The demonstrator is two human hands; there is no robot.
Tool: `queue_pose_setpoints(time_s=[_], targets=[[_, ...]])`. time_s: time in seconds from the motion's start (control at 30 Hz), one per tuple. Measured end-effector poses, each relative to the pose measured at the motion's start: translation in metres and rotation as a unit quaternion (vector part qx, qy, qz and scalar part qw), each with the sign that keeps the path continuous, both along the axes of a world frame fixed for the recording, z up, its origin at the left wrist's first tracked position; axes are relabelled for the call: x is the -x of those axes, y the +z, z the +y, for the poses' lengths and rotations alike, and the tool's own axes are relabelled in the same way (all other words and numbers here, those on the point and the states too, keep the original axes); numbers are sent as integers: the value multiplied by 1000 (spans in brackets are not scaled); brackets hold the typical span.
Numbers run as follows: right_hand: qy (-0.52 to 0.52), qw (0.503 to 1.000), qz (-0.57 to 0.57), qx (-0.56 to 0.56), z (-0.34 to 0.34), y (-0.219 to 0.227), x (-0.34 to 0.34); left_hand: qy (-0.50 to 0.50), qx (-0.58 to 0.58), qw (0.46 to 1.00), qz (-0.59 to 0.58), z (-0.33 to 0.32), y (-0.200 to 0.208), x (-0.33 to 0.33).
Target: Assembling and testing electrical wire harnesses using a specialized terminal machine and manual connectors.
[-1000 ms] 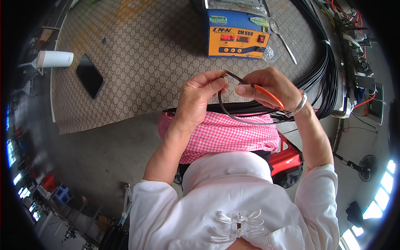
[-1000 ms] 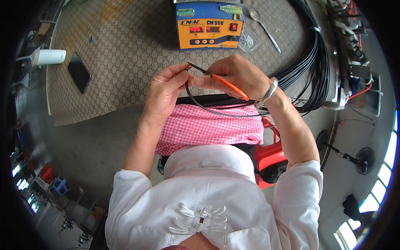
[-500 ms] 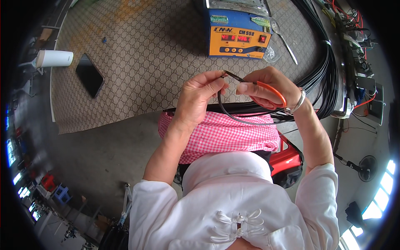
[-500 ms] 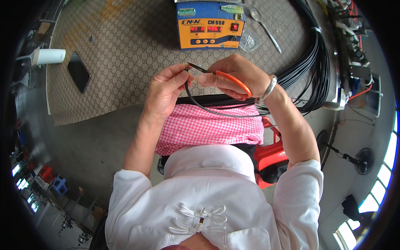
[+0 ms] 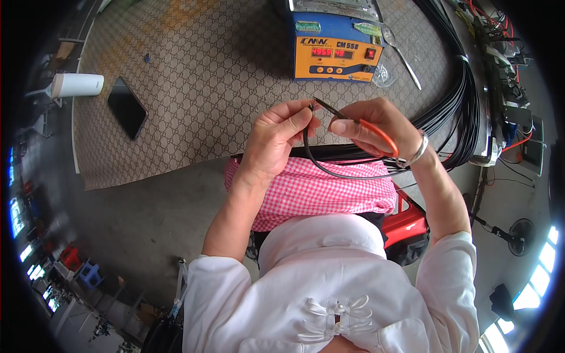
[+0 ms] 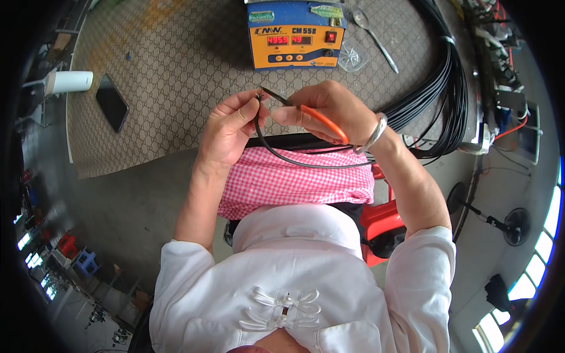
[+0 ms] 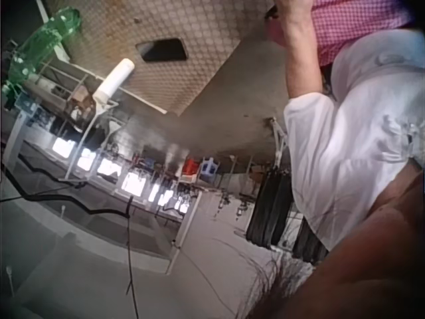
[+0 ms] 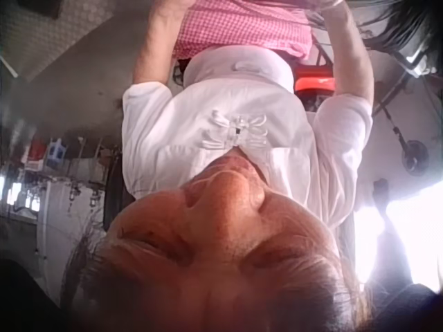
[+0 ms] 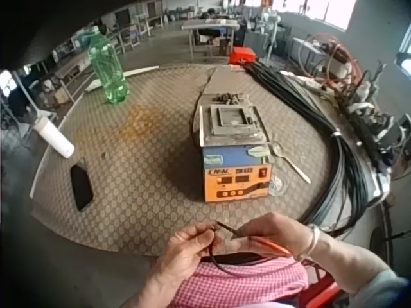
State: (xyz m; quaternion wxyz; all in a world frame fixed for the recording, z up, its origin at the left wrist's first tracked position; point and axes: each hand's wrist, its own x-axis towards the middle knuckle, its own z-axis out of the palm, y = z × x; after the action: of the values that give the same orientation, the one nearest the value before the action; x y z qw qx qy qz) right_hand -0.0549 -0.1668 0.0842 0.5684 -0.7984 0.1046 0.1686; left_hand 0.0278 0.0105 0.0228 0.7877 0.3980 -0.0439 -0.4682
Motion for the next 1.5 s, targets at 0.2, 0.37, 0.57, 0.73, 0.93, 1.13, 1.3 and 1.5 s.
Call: queue_pose_setpoints(time_s=[0.2,0.37,0.57,0.73,0.93,1.13,1.3,1.5], targets=[[80,947,-208,233,7,-7,3,13,-8,1000,5,-1,1,1],[51,953,-235,183,8,-12,3,22,-9,1000,13,-2,0,2],[25,956,-236,171,9,-16,4,1,2,1000,11,0,-1,0],[-45,966,-193,165,8,-7,6,20,1,1000,14,2,-2,3],[20,887,-151,436,-12,-50,10,5,1,998,-58,0,8,5],[-1,847,-241,474,-16,-49,20,29,10,999,-26,-10,21,14],[49,997,-41,-39,8,-15,68,-4,25,1000,-14,-31,25,36],[128,931,124,319,-81,-92,188,-101,-65,991,-59,-32,8,60]])
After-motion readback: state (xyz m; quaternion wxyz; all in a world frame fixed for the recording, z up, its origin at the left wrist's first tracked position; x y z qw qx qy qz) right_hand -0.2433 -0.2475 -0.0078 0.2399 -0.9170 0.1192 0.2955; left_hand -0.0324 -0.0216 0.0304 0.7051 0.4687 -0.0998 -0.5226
